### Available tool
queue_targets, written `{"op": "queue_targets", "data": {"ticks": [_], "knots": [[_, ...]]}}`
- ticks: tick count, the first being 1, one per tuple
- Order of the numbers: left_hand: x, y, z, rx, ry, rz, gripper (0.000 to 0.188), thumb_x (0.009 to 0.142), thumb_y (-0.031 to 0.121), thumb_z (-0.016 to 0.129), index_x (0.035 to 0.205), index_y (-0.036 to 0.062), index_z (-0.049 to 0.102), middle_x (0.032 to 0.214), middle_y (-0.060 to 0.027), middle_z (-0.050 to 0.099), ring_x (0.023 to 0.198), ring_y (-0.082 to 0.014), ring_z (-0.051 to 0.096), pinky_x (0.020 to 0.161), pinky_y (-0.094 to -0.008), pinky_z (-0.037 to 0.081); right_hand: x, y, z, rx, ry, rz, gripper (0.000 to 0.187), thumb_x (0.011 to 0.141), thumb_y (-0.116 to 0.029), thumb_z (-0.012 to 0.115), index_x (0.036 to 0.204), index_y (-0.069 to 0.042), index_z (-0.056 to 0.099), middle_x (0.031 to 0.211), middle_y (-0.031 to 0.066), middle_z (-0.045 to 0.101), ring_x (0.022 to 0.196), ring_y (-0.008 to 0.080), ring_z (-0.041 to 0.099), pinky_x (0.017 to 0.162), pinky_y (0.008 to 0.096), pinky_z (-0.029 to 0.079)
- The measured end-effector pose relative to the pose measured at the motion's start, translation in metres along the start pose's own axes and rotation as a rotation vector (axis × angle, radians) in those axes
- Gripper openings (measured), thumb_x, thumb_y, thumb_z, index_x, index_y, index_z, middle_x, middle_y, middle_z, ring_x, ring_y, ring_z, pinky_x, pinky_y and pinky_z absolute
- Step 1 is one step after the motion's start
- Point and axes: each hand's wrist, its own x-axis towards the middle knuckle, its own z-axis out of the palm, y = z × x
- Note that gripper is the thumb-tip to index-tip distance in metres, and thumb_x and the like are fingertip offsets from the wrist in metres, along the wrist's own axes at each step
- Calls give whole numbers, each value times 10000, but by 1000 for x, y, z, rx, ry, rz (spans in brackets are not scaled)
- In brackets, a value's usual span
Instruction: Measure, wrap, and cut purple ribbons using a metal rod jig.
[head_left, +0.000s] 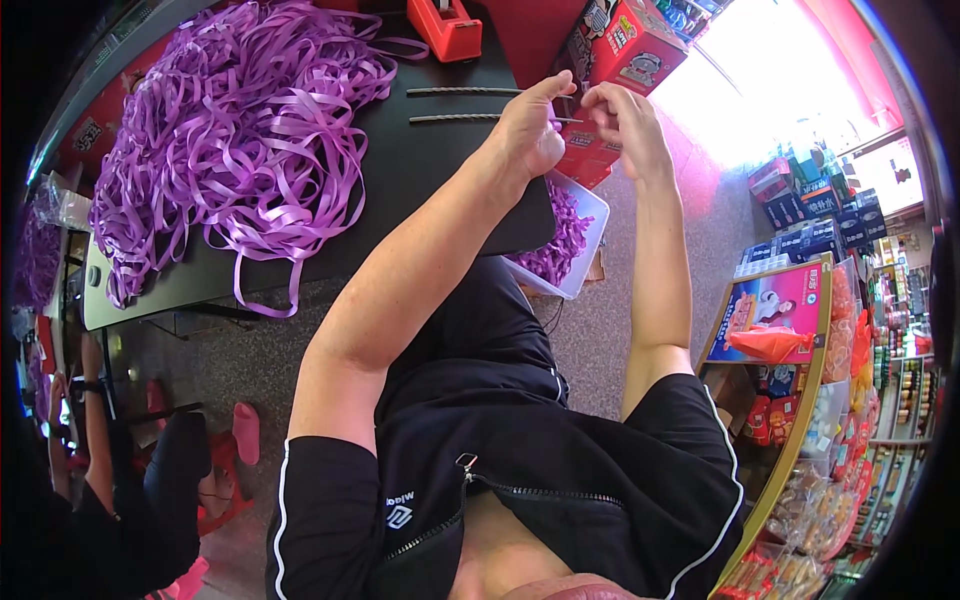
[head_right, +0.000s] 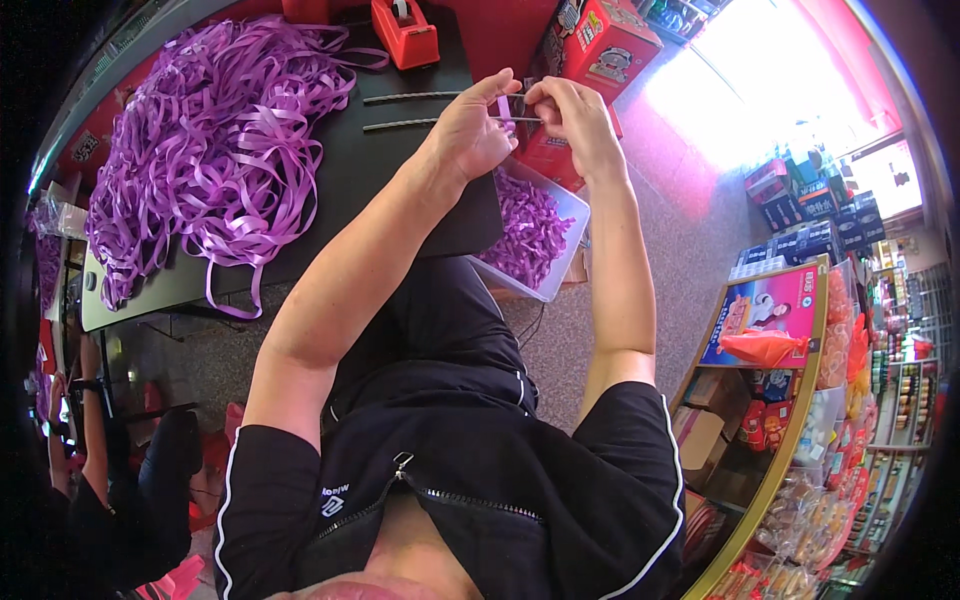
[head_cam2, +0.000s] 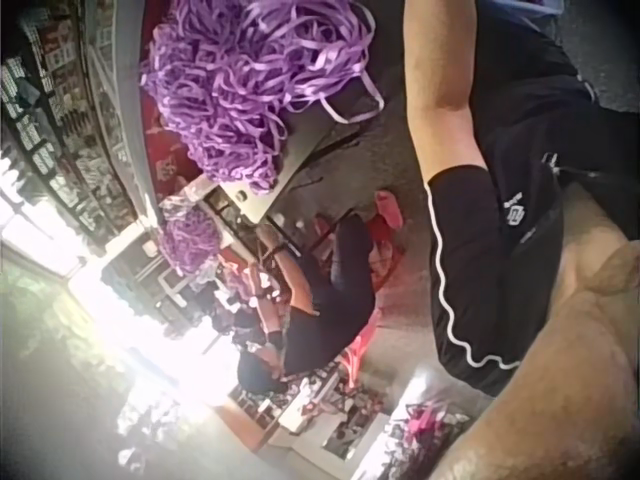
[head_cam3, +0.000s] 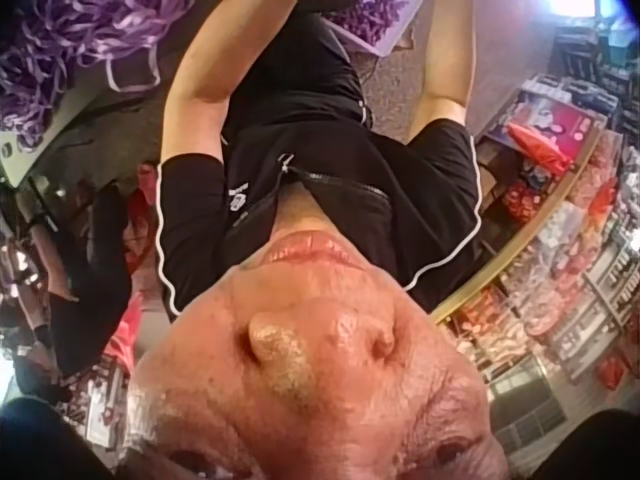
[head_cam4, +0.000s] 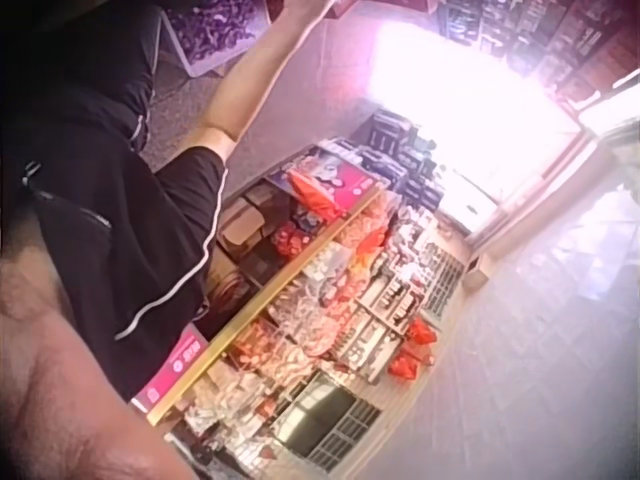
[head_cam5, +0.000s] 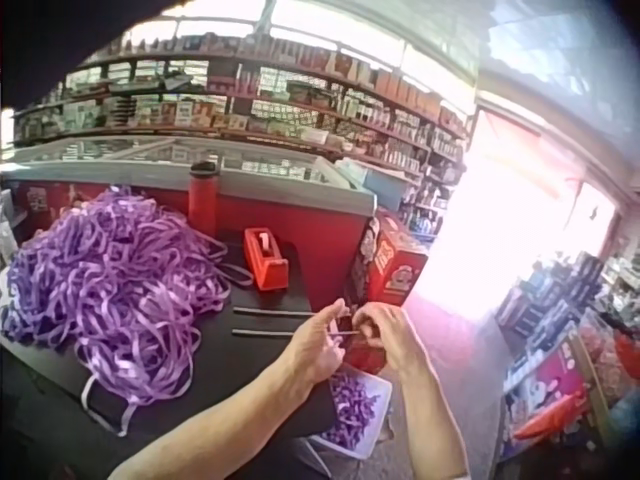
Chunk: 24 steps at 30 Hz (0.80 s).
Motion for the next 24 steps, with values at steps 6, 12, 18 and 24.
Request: {"op": "queue_targets", "data": {"ticks": [6, 12, 18, 24], "knots": [[3, -5, -2, 1, -73, 43, 293, 795, 276, 725, 1009, 123, 596, 1174, -81, 504, 1019, -192, 423, 880, -352, 293, -13, -14, 10, -467, 125, -144, 354, 923, -261, 441, 853, -7, 678, 620, 2, 509, 568, 79, 464, 540, 247, 384], [9, -7, -9, 61, -115, 75, 173, 813, 196, 702, 946, 131, 612, 1041, -33, 589, 1032, -179, 423, 908, -369, 274, -8, -3, 6, -410, 88, -156, 341, 934, -251, 448, 899, 4, 671, 632, -6, 498, 566, 58, 440, 506, 228, 341], [-5, -9, 2, -31, -99, 86, 115, 836, 102, 696, 893, 114, 598, 932, -30, 614, 999, -151, 480, 969, -383, 315, -1, 6, -14, 108, -6, 110, 345, 919, -205, 456, 995, 70, 649, 637, 14, 520, 502, 60, 403, 450, 192, 310], [6, -14, -9, 20, -169, 124, 109, 862, 210, 690, 921, 195, 600, 878, 61, 577, 819, -78, 434, 827, -302, 328, 9, 30, -35, 659, -138, 295, 340, 918, -179, 457, 1080, 79, 607, 696, 15, 543, 459, 28, 401, 439, 189, 301]]}}
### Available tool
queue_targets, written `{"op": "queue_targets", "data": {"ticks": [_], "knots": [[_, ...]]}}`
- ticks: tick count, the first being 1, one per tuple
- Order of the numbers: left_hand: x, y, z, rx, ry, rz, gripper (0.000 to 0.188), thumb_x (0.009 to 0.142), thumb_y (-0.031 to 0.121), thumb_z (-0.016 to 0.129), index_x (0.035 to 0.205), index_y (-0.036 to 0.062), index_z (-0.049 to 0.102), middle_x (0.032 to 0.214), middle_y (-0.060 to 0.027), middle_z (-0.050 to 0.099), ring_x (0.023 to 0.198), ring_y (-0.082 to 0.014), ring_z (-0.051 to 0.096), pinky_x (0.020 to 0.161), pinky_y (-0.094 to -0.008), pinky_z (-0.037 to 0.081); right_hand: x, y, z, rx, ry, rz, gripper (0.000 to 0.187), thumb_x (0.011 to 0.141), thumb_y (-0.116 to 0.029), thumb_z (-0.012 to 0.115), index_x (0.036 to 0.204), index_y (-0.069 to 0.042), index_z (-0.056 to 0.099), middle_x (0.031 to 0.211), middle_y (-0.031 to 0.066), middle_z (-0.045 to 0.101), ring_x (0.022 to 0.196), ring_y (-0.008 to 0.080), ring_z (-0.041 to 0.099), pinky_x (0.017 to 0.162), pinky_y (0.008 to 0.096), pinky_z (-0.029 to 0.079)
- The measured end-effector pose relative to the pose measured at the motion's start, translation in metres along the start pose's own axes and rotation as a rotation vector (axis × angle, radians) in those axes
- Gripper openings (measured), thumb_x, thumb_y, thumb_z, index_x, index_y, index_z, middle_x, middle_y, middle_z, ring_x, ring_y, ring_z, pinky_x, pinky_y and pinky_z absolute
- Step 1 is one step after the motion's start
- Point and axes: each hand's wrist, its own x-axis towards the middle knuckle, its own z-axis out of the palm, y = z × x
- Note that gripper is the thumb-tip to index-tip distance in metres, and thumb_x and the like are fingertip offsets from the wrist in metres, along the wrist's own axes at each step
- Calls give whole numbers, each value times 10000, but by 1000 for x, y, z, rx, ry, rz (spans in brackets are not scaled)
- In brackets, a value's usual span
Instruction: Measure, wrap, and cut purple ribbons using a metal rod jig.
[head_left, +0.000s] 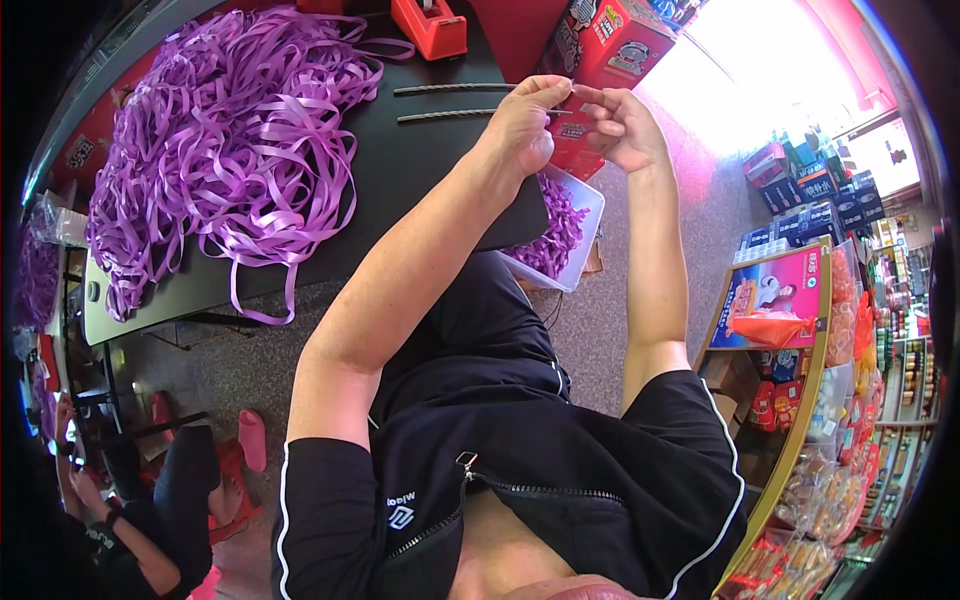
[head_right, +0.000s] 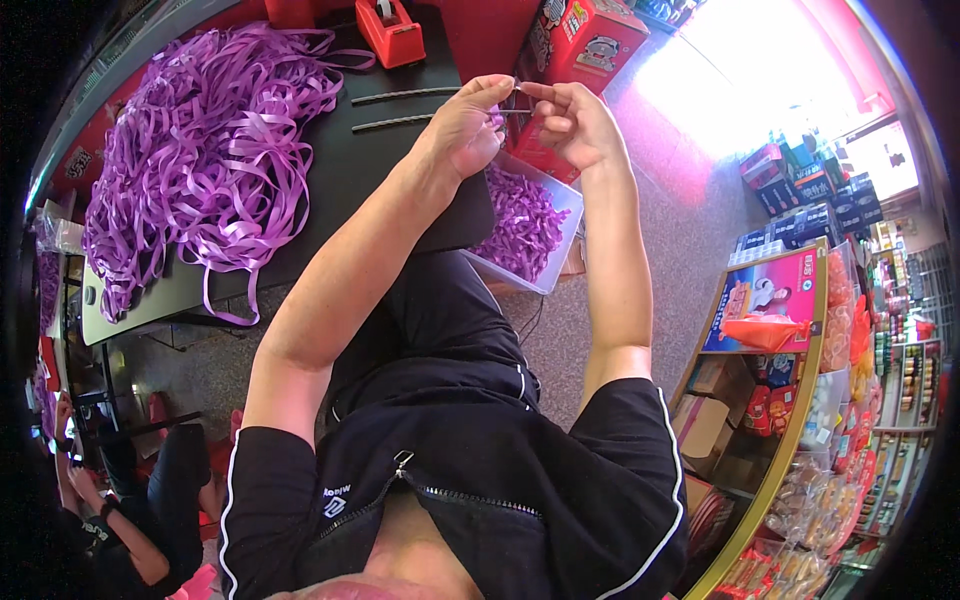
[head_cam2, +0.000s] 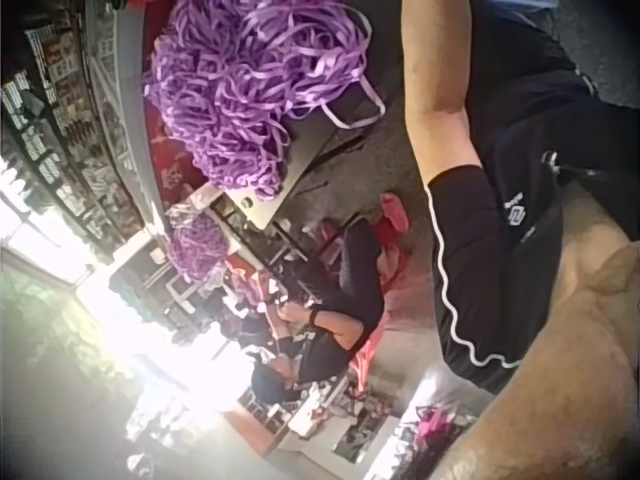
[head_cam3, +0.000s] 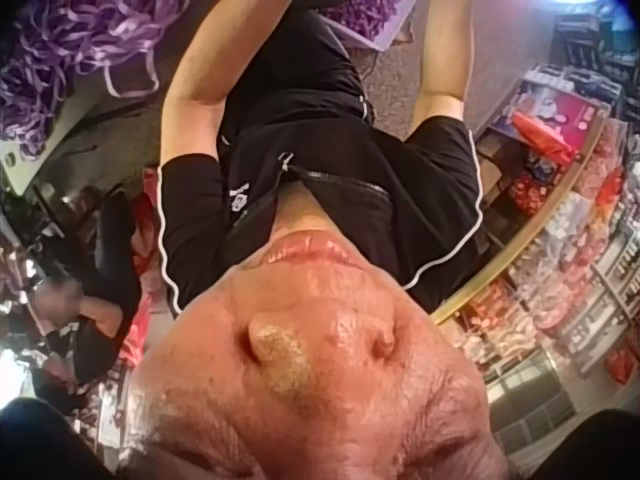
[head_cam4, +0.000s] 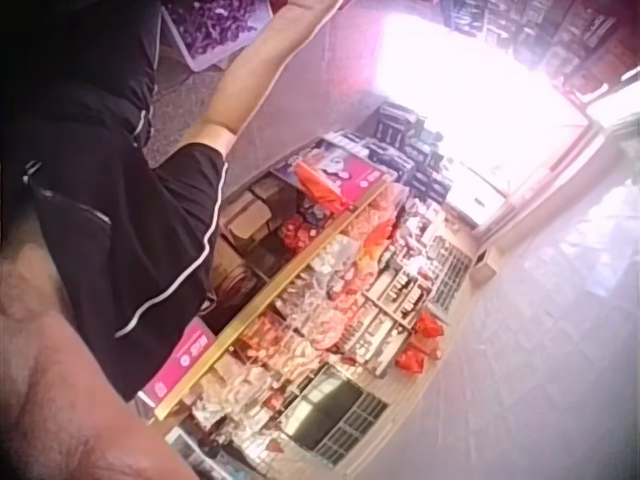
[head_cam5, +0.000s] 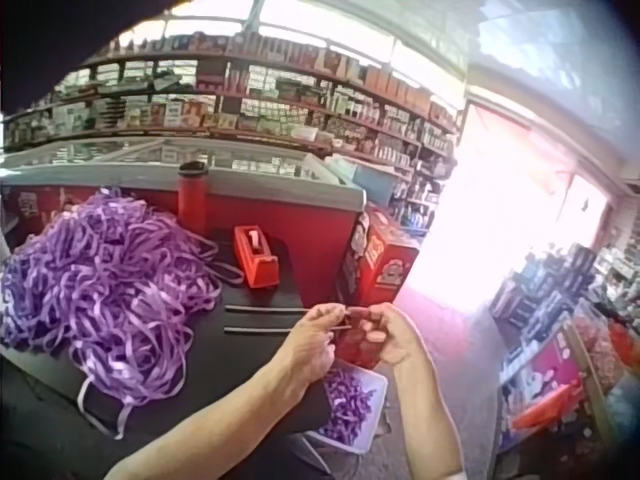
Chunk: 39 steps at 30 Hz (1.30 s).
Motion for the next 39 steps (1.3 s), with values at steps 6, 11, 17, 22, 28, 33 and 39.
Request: {"op": "queue_targets", "data": {"ticks": [6, 11, 17, 22, 28, 33, 39], "knots": [[-2, 1, 2, 18, 3, -23, 162, 828, 240, 725, 925, 219, 597, 879, 73, 559, 832, -93, 422, 882, -349, 314, 6, 9, -34, 781, -352, 121, 308, 916, -177, 483, 1100, 44, 591, 728, 1, 524, 441, 4, 399, 516, 199, 332], [1, 1, -1, 38, 40, -52, 219, 799, 279, 747, 954, 241, 597, 1025, 56, 539, 976, -154, 389, 1014, -419, 216, -7, 14, -13, 440, -168, -263, 277, 898, -176, 543, 1092, 4, 625, 745, -18, 531, 566, 8, 483, 551, 211, 335], [3, 0, -3, 34, 28, -68, 298, 783, 295, 757, 1020, 233, 588, 1140, 11, 477, 1054, -193, 356, 1046, -421, 180, -7, 23, 17, -708, 198, -653, 290, 820, -246, 719, 1045, -65, 693, 933, -20, 625, 823, 47, 515, 802, 222, 417], [2, -1, -2, 34, 25, -58, 335, 788, 293, 753, 1064, 219, 580, 1165, -38, 438, 1046, -208, 352, 990, -403, 238, 7, 29, 2, -614, 146, -541, 230, 849, -180, 692, 1028, -34, 684, 911, -8, 658, 897, 48, 567, 807, 220, 425], [-11, 8, 13, -52, 22, -54, 743, 890, 562, 518, 1450, 201, 189, 1412, -280, 244, 1286, -331, 244, 1089, -480, 122, 12, 9, -12, -684, 133, -502, 205, 881, -168, 643, 1033, -34, 674, 932, 5, 664, 920, 79, 579, 861, 229, 413], [-6, 9, 2, -121, 58, -66, 858, 887, 668, 384, 1502, 185, 33, 1515, -294, -94, 1422, -379, -128, 1101, -527, -120, 36, -20, 6, -1064, -74, -335, 253, 895, -239, 611, 1021, -23, 650, 982, -3, 638, 927, 87, 550, 879, 267, 402], [-13, 9, 9, -141, 33, -54, 915, 863, 715, 356, 1506, 189, -26, 1513, -279, -150, 1403, -376, -214, 1094, -521, -155, 79, -29, 11, -1418, -222, 45, 225, 897, -274, 616, 946, -63, 675, 829, -30, 611, 808, 66, 524, 770, 256, 402]]}}
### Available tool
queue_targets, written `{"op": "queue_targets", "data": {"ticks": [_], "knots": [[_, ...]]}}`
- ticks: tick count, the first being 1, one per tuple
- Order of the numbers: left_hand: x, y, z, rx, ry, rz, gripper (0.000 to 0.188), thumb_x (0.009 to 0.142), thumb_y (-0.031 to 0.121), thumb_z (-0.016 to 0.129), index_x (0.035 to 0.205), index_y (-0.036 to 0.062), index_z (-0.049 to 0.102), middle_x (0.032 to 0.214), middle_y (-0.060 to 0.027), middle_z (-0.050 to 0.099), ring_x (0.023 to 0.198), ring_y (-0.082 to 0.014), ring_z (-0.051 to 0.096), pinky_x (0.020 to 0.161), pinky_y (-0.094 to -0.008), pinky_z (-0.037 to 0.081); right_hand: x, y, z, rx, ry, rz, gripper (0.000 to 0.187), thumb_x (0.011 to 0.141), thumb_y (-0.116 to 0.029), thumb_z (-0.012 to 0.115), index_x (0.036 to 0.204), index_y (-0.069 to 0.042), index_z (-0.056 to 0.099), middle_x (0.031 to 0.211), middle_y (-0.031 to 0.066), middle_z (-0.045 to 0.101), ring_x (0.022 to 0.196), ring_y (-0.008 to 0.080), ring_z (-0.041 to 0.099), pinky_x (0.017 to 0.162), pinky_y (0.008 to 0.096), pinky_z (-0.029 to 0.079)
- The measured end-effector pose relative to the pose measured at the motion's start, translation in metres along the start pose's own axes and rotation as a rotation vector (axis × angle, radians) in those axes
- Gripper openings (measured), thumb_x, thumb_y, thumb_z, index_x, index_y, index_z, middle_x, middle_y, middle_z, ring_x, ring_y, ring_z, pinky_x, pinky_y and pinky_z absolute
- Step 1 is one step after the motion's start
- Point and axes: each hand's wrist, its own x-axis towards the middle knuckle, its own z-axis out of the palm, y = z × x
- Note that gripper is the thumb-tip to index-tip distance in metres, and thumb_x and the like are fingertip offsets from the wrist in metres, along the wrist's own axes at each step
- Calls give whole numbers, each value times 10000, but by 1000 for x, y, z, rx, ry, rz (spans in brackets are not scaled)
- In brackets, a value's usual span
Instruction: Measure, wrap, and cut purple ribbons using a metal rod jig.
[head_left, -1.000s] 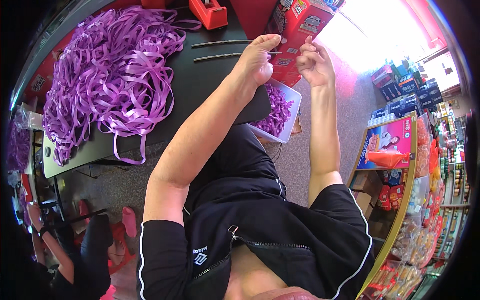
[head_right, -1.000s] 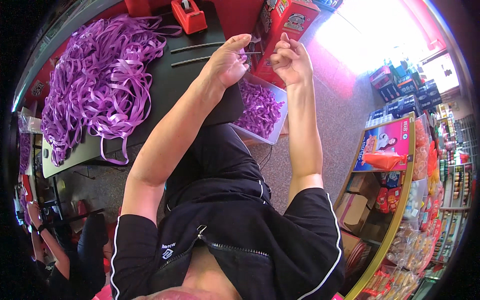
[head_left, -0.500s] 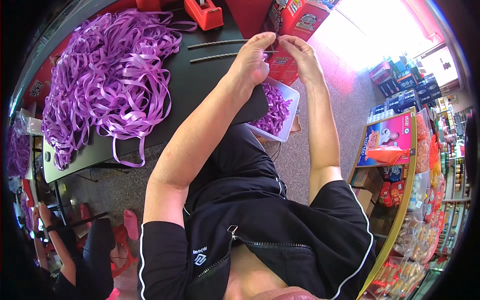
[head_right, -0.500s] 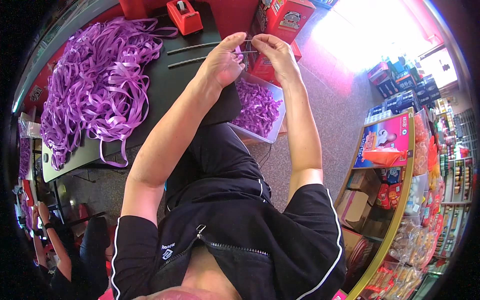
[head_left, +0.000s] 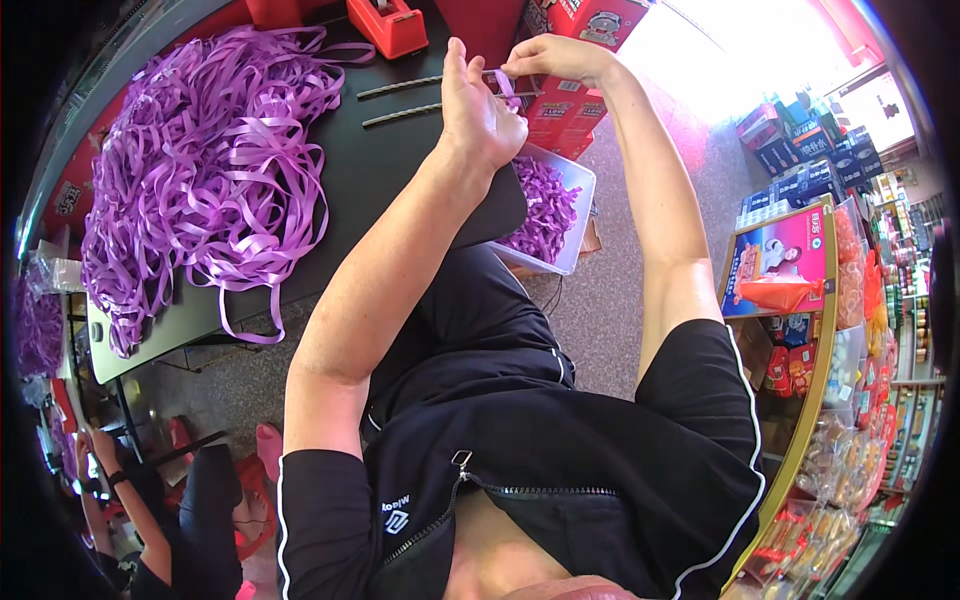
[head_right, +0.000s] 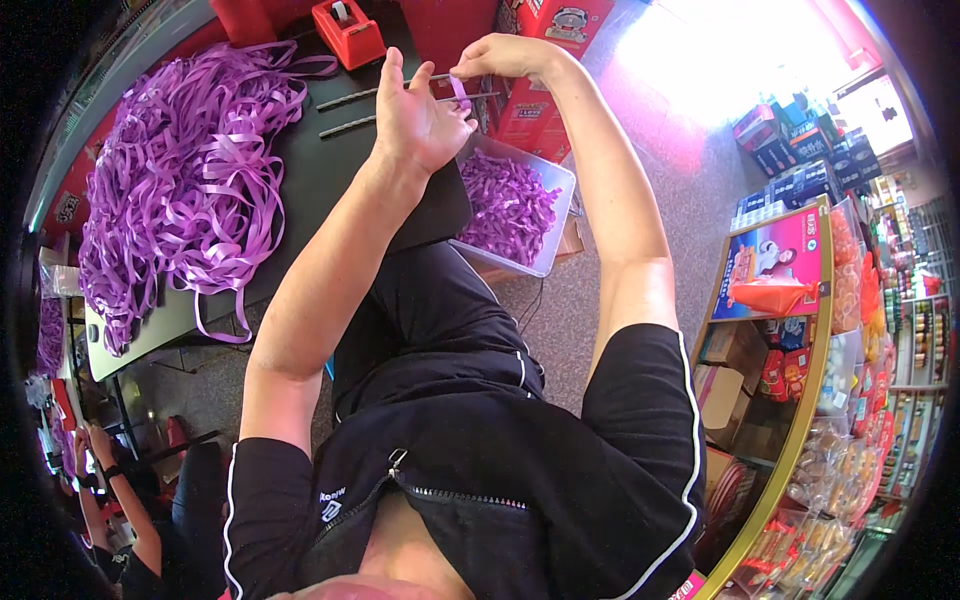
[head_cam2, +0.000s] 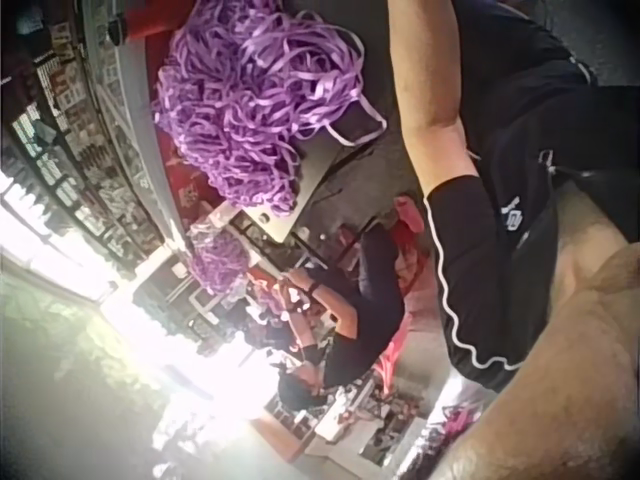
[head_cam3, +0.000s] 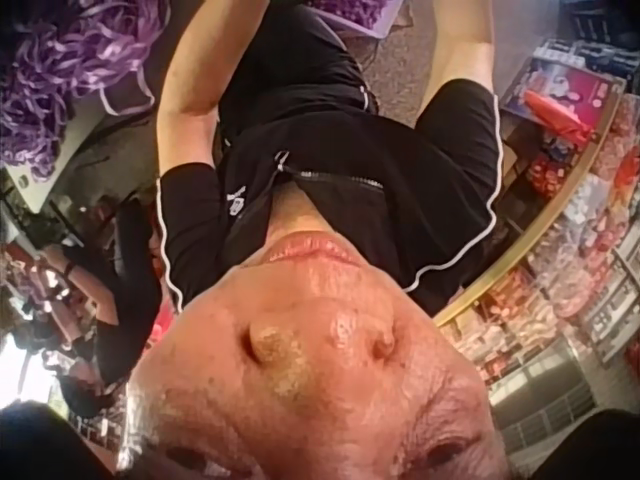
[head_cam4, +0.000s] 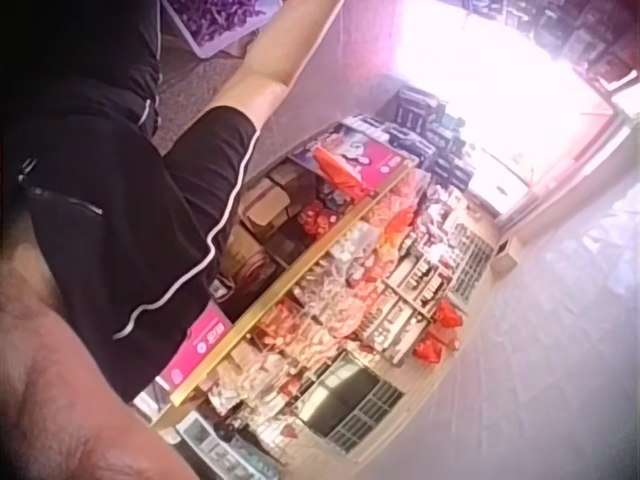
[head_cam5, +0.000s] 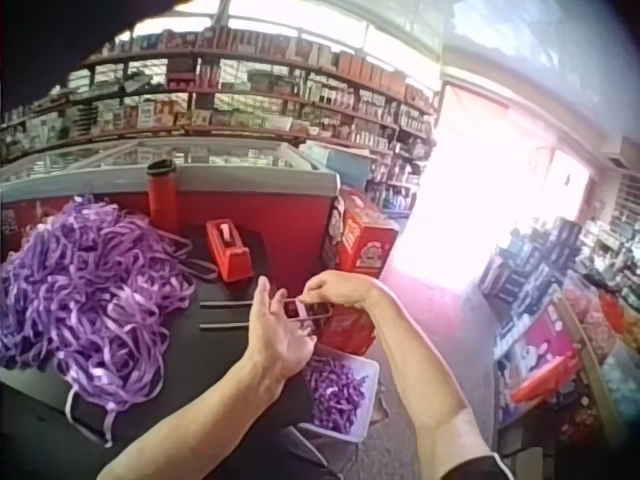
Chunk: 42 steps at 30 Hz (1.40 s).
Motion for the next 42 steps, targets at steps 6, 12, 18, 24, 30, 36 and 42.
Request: {"op": "queue_targets", "data": {"ticks": [6, 12, 18, 24, 30, 36, 42], "knots": [[-1, 1, -1, 5, -2, -7, 926, 860, 715, 361, 1506, 184, -37, 1507, -282, -167, 1399, -372, -228, 1086, -526, -170, 11, 3, 8, -93, 24, 52, 238, 878, -293, 622, 901, -65, 687, 788, -22, 618, 748, 82, 536, 735, 269, 407], [0, 2, -3, 16, -15, -11, 920, 867, 705, 358, 1505, 179, -46, 1505, -278, -176, 1399, -368, -230, 1085, -531, -171, 7, -5, 8, -123, 43, 51, 254, 865, -316, 630, 868, -70, 690, 769, -15, 618, 741, 83, 536, 728, 273, 400], [1, 3, -4, 5, -30, -18, 926, 866, 702, 366, 1504, 177, -51, 1507, -266, -189, 1398, -361, -237, 1083, -527, -175, 7, -6, 8, -139, 30, 37, 279, 859, -348, 630, 838, -76, 689, 714, -18, 599, 685, 86, 522, 693, 275, 390], [3, 3, -7, 8, -41, -25, 932, 860, 707, 374, 1504, 179, -44, 1500, -267, -213, 1396, -350, -249, 1084, -524, -175, 17, 4, 10, -219, 23, 40, 333, 834, -393, 651, 840, -62, 691, 676, -4, 600, 629, 113, 533, 610, 307, 402], [3, 2, -7, 1, -50, -26, 942, 853, 712, 386, 1504, 184, -44, 1490, -292, -209, 1397, -330, -257, 1085, -510, -182, 21, -17, 16, -483, 64, 249, 452, 742, -427, 705, 983, -45, 690, 975, 145, 694, 904, 300, 650, 821, 467, 472], [5, 4, -12, -4, -62, -12, 948, 844, 721, 389, 1504, 190, -37, 1505, -295, -132, 1409, -327, -226, 1074, -507, -204, 7, -53, 36, -655, 214, 394, 419, 763, -420, 688, 1010, -83, 706, 1052, 136, 682, 1046, 355, 618, 995, 594, 343], [5, 2, -10, 32, -70, 2, 942, 846, 716, 391, 1506, 200, -40, 1523, -277, -52, 1430, -357, -121, 1080, -512, -192, 12, -18, 30, -566, 232, 339, 510, 765, -524, 664, 1004, -75, 708, 1018, 152, 686, 1003, 334, 636, 921, 512, 428]]}}
